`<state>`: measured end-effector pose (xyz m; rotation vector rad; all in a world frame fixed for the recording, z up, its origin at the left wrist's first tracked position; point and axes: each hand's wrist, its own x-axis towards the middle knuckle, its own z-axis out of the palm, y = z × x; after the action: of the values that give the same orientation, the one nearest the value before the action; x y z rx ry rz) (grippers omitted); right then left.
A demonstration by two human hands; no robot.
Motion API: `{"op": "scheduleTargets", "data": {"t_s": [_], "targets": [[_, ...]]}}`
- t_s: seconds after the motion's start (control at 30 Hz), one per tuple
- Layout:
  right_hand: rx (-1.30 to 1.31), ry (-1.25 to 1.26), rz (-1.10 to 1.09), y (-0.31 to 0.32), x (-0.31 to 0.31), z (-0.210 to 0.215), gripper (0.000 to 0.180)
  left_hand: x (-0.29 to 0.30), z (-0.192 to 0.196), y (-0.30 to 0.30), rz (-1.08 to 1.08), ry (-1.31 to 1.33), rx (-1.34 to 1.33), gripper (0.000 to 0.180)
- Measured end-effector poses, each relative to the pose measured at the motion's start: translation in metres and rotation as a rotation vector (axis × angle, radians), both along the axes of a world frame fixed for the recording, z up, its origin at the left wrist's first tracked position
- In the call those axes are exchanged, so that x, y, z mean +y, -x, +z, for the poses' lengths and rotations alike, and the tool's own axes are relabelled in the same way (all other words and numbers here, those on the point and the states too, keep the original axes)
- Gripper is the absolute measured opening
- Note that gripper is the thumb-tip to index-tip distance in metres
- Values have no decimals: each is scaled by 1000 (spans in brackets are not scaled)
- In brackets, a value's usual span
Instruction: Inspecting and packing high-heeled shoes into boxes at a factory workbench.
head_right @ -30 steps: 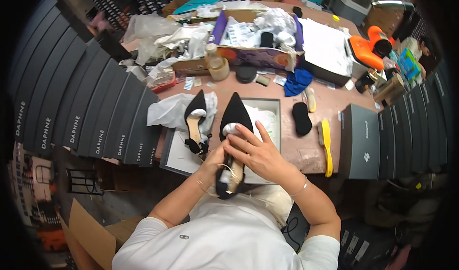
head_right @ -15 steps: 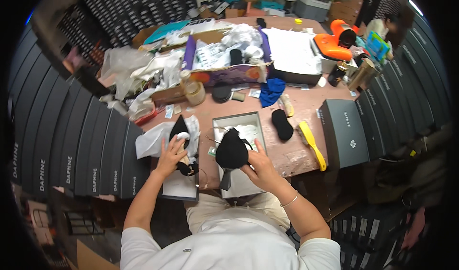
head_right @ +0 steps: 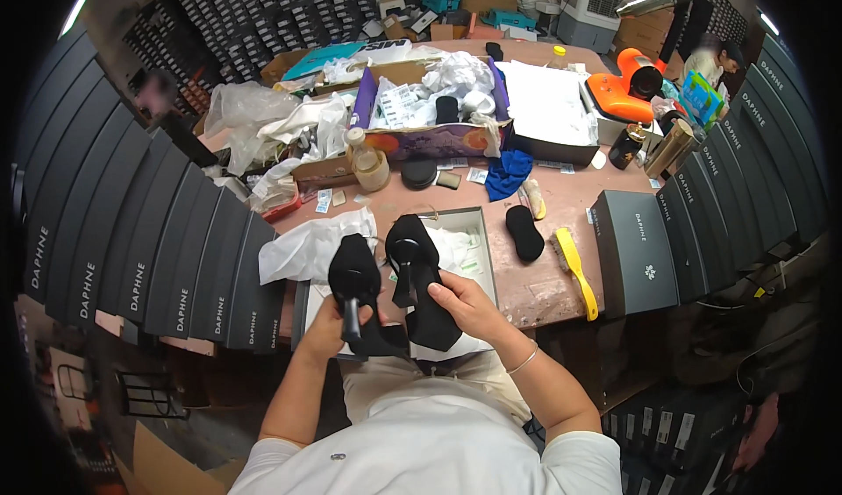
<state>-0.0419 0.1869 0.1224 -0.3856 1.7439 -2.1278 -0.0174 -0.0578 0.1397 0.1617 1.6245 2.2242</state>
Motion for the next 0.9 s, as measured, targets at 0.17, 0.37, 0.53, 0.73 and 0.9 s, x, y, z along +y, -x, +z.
{"op": "scheduleTargets", "data": {"t_s": [0.17,0.37,0.53,0.73,0.9], "targets": [[62,-93,53,-10,6,-7,32,-2,-6,-11,-85,15,80,23],[-15,-9,15,-11,-2,2,32,3,18,-6,-103,-256,-209,49],[-415,231,16,8,-6,-13,35,1,3,11,-108,-599,-471,58],[-487,246,12,12,-6,-18,34,1,-6,16,-111,-643,-508,58],[-382,174,85,9,-8,-7,34,-4,-5,16,-146,-666,-502,57]]}}
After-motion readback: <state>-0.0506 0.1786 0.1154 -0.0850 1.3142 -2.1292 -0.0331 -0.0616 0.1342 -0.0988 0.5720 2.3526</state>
